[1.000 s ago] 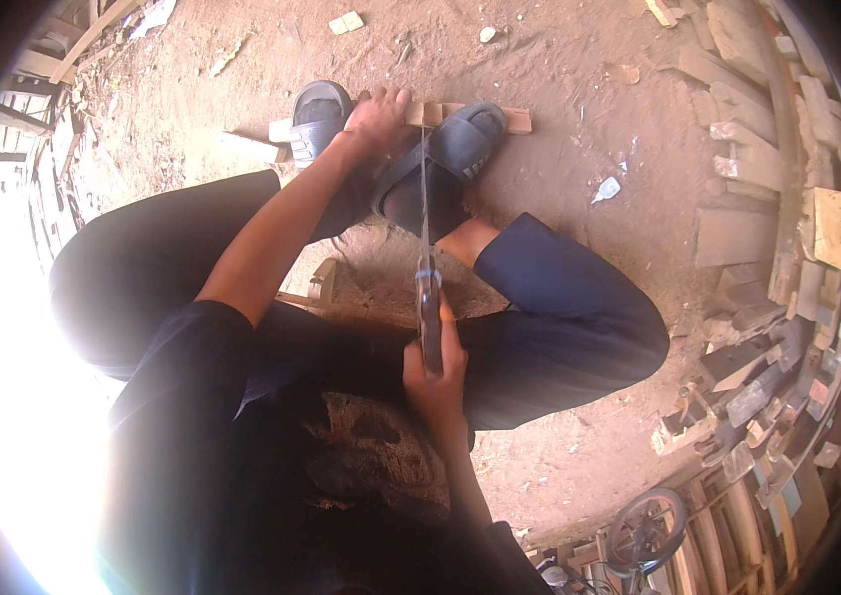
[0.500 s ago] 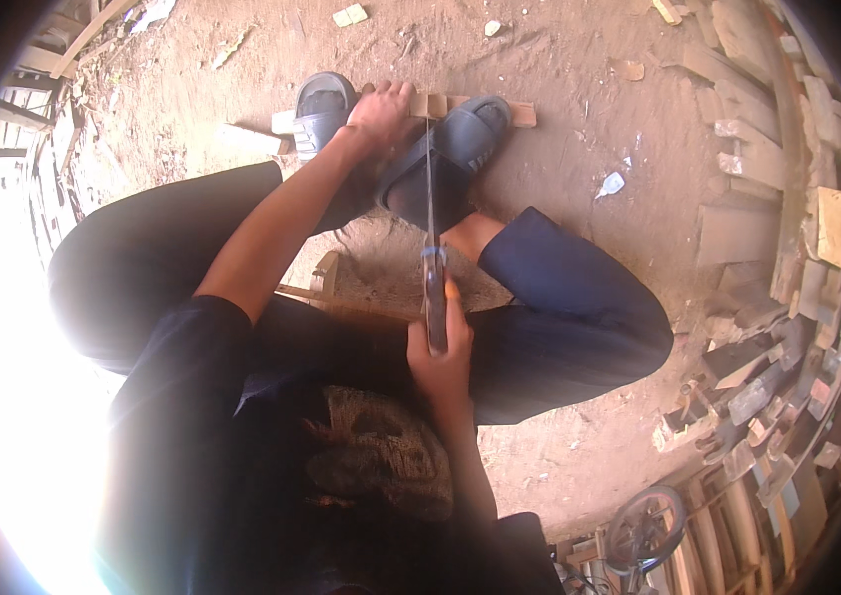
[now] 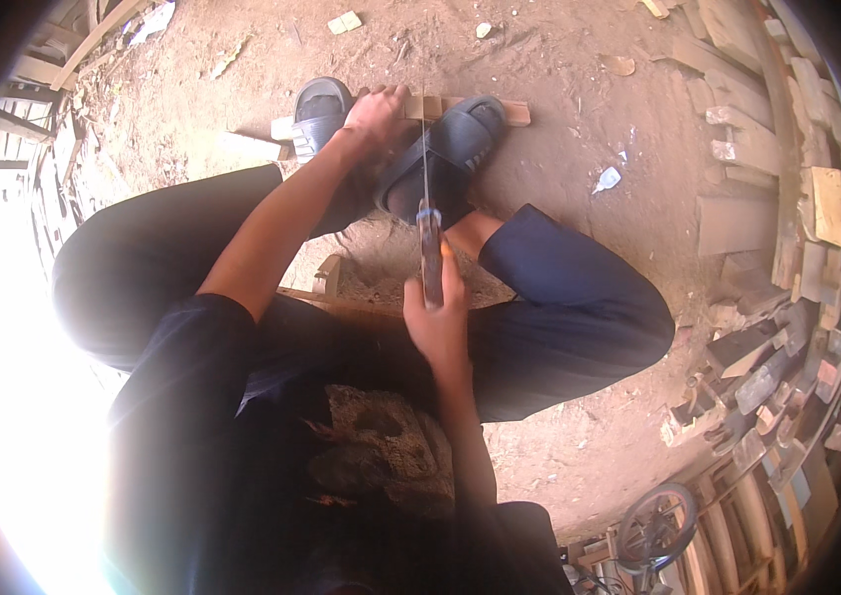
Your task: The person sits on the ground and uses a hand saw to cut a small piece of wood held between their feet. The sawing motion is repetitive and continuous throughout the clip.
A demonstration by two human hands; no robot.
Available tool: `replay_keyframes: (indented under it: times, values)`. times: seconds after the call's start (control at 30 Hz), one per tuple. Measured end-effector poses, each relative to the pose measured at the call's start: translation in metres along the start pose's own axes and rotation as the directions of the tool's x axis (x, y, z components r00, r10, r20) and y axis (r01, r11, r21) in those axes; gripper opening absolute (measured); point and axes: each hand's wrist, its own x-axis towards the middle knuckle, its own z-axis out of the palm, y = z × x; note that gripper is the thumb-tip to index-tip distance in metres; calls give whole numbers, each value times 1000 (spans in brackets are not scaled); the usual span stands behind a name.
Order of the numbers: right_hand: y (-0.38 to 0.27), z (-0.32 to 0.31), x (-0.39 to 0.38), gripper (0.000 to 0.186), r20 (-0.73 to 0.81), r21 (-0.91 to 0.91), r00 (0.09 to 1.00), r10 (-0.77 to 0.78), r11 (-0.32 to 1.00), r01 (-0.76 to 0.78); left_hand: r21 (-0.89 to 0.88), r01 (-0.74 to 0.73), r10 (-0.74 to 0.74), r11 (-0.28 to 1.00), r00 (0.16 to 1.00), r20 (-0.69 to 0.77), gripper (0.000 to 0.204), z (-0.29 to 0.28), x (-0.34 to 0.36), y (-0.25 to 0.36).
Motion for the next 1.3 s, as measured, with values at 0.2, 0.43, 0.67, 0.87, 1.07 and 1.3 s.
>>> replay_keyframes:
  times: [0.2, 0.43, 0.67, 0.87, 1.07, 1.3]
  values:
    - [4, -1, -29, 46, -87, 26, 984, -155, 987, 158, 24, 3, -3, 1000, 1000, -20, 57, 16, -1, -3]
    - [-7, -7, -14, 52, -32, 110, 999, 8, 994, -4, -66, 59, -59, 996, 998, -2, 60, 12, 15, -7]
    - [-5, -27, -50, 59, -19, 70, 1000, 2, 998, -1, 35, -26, 29, 999, 995, -96, 59, 10, 8, -3]
    - [7, -11, 9, 59, 53, 68, 995, 79, 994, -82, -18, -32, 31, 999, 996, -79, 52, 2, -5, -3]
    - [14, -12, -45, 59, -20, 66, 997, -73, 995, 74, -26, -26, 24, 999, 994, -107, 56, 17, 9, -11]
    - [9, -9, -1, 54, -10, 99, 999, -53, 994, 54, 5, 14, -15, 1000, 998, 59, 49, 7, 18, -12]
